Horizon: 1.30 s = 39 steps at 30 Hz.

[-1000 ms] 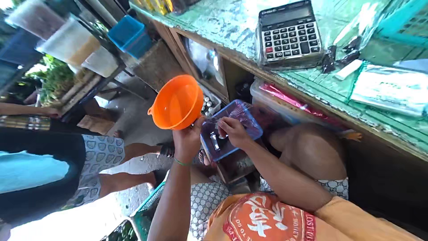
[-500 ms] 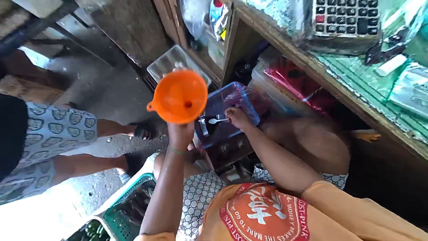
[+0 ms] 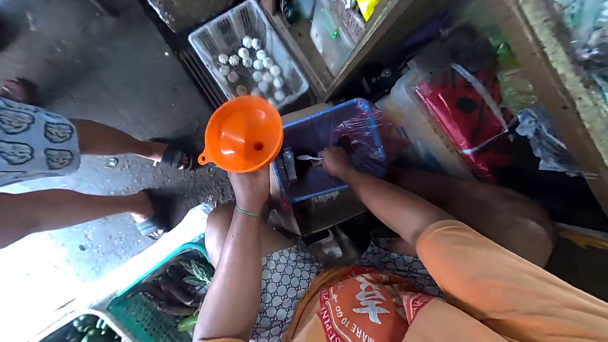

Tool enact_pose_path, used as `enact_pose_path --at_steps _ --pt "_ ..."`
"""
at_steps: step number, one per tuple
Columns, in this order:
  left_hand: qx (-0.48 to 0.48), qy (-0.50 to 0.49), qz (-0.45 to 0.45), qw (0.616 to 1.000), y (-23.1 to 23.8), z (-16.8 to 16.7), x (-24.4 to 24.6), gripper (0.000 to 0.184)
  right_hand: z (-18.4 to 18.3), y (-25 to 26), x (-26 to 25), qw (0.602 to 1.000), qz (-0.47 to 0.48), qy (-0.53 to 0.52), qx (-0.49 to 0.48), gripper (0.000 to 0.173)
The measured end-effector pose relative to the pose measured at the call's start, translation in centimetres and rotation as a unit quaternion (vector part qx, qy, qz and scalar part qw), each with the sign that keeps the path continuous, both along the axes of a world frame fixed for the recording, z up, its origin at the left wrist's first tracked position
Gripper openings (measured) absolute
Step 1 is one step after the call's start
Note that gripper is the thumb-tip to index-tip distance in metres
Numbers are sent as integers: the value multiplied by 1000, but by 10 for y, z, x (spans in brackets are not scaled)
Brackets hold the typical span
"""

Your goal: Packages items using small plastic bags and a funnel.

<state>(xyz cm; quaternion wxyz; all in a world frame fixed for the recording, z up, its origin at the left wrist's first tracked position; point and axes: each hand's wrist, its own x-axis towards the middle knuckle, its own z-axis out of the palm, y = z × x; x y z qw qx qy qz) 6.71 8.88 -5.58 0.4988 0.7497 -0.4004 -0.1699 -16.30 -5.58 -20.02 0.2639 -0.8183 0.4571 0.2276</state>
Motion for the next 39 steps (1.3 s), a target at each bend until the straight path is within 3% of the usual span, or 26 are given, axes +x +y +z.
enact_pose_path --at_steps 8,12,17,22,25,30,36,39 --pt "-7 -13 -18 1000 -6 -12 3 38 10 -17 12 999 -34 -25 -22 38" --pt "3 -29 -20 999 -3 -15 2 33 -8 -7 15 994 -25 -92 -52 27" --pt "19 -24 -28 999 -3 -17 1 38 -16 7 13 996 -40 -61 50 29" --pt "32 16 -26 999 -4 -16 -5 47 -22 9 -4 978 -89 -109 156 26" --pt "36 23 -31 999 -7 -14 -4 54 -20 4 -15 968 -120 -139 171 24" --pt "55 65 -57 995 0 -16 -11 60 58 -2 -31 960 -156 -155 172 26" --pt "72 21 -91 993 -2 -26 -8 53 189 -21 -40 970 -130 -177 101 30" --pt "101 5 -113 988 -2 -28 -7 50 237 -24 -43 974 -126 -179 61 28"
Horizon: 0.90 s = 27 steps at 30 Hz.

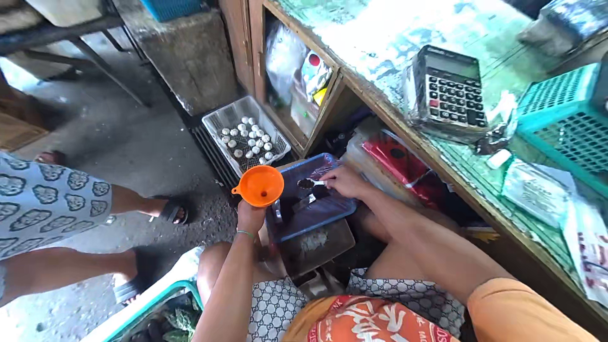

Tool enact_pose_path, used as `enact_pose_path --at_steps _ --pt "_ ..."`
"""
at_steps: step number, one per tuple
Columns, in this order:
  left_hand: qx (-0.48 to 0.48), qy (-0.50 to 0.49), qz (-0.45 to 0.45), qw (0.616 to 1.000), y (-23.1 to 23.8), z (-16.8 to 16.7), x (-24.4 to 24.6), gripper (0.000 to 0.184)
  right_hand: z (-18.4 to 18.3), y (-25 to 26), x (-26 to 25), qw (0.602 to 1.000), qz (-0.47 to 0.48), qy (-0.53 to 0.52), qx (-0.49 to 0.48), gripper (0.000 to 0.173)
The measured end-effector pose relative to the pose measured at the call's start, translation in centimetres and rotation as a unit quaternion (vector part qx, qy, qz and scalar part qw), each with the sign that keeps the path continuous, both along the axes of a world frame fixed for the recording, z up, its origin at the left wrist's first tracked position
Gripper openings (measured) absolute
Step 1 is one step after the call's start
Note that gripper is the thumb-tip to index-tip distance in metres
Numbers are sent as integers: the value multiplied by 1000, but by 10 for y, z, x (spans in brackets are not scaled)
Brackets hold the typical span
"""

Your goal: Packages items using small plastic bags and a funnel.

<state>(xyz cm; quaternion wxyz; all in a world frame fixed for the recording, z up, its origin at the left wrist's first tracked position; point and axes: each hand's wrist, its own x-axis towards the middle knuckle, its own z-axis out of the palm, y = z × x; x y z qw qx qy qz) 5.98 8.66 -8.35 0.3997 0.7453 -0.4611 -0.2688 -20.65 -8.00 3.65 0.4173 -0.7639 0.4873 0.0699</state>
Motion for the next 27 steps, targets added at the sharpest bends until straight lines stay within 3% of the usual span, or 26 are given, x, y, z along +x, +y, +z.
enact_pose_path --at_steps 7,9,12,16,19,22,25,27 --pt "25 -8 -85 996 -7 6 -30 39 57 20 23 994 31 -22 -99 23" --pt "35 -12 -91 995 -11 13 -38 39 51 34 35 981 74 -13 -178 23" --pt "60 -34 -83 994 -17 19 -43 39 30 48 39 931 131 -32 -338 24" --pt "46 -28 -69 996 -18 12 -40 39 23 45 29 903 61 -118 -409 24" --pt "-4 -4 -58 998 -15 8 -36 44 20 35 12 915 -49 -138 -375 24" --pt "-29 16 -42 999 -11 8 -36 43 -14 27 -3 959 -134 -47 -244 30" --pt "-86 34 -29 995 -8 24 -44 43 -58 32 0 990 -101 25 -95 37" --pt "-103 51 -22 993 -5 46 -52 45 -76 39 5 996 -64 42 -47 37"
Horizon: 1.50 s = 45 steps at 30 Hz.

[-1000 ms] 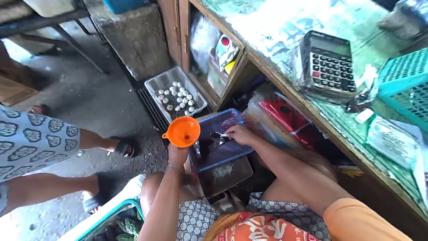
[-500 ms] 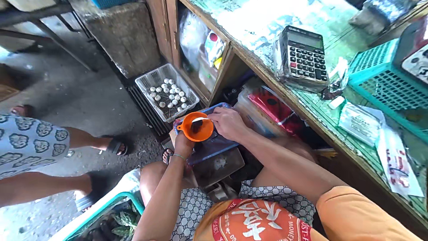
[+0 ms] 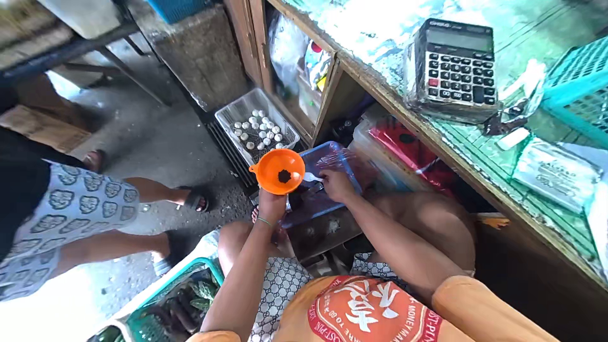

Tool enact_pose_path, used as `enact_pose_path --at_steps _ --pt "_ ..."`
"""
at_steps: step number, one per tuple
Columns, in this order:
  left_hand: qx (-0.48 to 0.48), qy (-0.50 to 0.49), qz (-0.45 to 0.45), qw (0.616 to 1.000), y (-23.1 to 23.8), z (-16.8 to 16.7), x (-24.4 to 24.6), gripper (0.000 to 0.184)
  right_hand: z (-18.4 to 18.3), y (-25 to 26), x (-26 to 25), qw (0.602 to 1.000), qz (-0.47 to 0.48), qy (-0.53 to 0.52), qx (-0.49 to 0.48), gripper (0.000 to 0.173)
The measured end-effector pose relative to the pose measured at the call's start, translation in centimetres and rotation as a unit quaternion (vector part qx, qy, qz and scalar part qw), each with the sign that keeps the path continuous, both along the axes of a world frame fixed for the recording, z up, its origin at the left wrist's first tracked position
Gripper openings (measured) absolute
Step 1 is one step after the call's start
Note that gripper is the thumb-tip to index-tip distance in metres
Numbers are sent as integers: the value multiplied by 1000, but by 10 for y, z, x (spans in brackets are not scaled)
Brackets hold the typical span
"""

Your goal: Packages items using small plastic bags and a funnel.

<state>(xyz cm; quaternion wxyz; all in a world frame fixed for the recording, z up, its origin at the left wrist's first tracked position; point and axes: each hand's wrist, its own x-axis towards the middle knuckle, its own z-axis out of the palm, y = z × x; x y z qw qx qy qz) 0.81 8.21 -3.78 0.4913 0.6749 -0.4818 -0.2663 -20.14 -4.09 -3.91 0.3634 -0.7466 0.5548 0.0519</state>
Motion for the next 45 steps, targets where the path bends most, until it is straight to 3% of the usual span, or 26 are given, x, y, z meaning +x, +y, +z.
enact_pose_path --at_steps 3,5,9,13,15,18,21,24,27,45 --pt "-2 -8 1 1000 2 47 -9 43 -5 4 -2 999 25 -12 -18 43" --pt "-23 -8 -19 1000 2 79 -13 43 14 6 0 997 19 -64 -30 48" --pt "-78 -10 -47 996 5 139 -27 30 59 20 10 945 75 -294 120 59" --pt "-95 -40 -57 993 9 181 -39 26 73 40 15 883 61 -425 191 36" --pt "-103 -49 -54 992 11 197 -41 24 86 46 17 866 34 -467 176 25" --pt "-99 -71 -48 991 11 219 -41 23 96 54 16 859 26 -497 122 24" --pt "-138 -87 -54 985 10 225 -44 23 109 64 13 858 27 -511 41 26" --pt "-162 -78 -56 982 11 223 -49 21 105 61 10 877 33 -479 25 29" --pt "-187 -61 -49 979 8 232 -52 25 115 56 7 860 45 -509 -14 29" --pt "-182 -66 -36 980 0 227 -63 24 111 52 -1 880 41 -471 -35 30"
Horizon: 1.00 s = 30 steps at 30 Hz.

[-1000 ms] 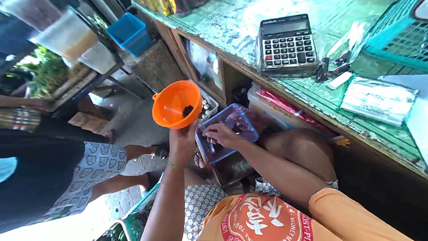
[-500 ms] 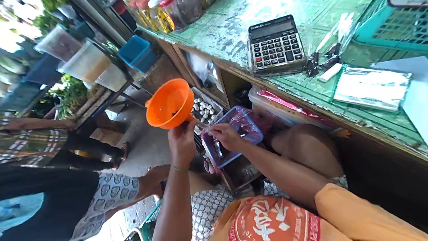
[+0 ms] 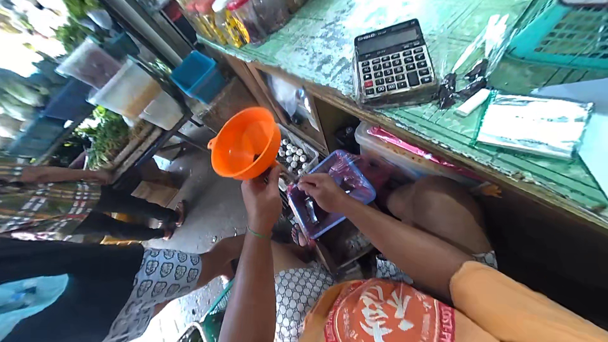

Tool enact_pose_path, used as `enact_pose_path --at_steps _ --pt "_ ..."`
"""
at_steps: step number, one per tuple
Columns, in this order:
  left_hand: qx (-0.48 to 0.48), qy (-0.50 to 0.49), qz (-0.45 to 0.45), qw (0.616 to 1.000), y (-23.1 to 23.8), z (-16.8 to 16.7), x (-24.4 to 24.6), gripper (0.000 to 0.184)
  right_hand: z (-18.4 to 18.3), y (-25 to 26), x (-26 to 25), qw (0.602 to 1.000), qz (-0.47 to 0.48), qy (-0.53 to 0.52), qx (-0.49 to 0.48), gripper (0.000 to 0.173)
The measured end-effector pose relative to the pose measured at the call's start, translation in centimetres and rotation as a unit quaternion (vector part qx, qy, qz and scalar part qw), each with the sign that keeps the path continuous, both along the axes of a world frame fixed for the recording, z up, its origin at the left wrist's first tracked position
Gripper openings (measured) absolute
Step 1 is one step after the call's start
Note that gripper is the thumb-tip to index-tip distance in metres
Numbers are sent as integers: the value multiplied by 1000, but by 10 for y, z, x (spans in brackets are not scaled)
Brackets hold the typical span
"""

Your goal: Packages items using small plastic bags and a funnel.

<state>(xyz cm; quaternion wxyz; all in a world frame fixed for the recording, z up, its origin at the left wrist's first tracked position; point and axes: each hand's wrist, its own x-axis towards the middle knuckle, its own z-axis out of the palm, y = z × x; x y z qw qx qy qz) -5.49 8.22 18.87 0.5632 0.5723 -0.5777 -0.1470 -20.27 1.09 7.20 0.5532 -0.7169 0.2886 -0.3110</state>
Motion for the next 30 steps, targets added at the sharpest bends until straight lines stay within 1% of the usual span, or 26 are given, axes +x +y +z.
enact_pose_path --at_steps 2,4,5,8,10,11,14,16,17,19,22,24,25,26,28,30 --pt "-17 1 0 1000 -9 7 -1 25 13 -7 0 1000 3 -8 -20 30" --pt "-6 -2 -5 1000 -4 5 -2 24 2 -6 -1 1000 20 14 12 30" --pt "-3 -7 -7 1000 -3 1 -4 24 -2 -5 -2 1000 19 19 11 30" --pt "-22 0 -3 1000 -7 9 -4 27 10 -8 -6 999 12 -12 -36 30" --pt "-11 5 -7 1000 -3 7 -3 26 -4 -8 -6 1000 20 -7 -7 31" --pt "-6 1 -10 1000 -4 5 -3 24 -8 -10 -5 1000 21 4 2 30" --pt "-20 -10 -20 1000 -7 3 -1 23 6 -17 -9 997 51 57 13 29" --pt "-19 -13 -39 999 -6 1 4 29 15 -24 -20 994 71 80 5 41" --pt "-10 -20 -46 999 -6 0 7 33 19 -28 -24 995 64 77 -4 44" --pt "8 -26 -61 998 -4 -3 8 35 21 -31 -31 998 35 40 -18 39" --pt "20 -27 -91 995 -5 -13 1 32 33 -28 -33 999 11 -19 -27 35" --pt "28 -13 -114 993 -7 -18 -4 32 24 -24 -26 999 16 -21 -26 26" --pt "27 -4 -123 992 -9 -18 -5 32 12 -25 -20 999 19 9 -26 19" --pt "23 3 -124 992 -11 -17 -6 32 -4 -28 -16 998 26 57 -15 18" --pt "22 6 -125 992 -15 -15 -2 32 -33 -33 -9 992 35 114 29 24" --pt "25 23 -125 992 -18 -17 3 29 -36 -35 -9 985 48 163 29 27"
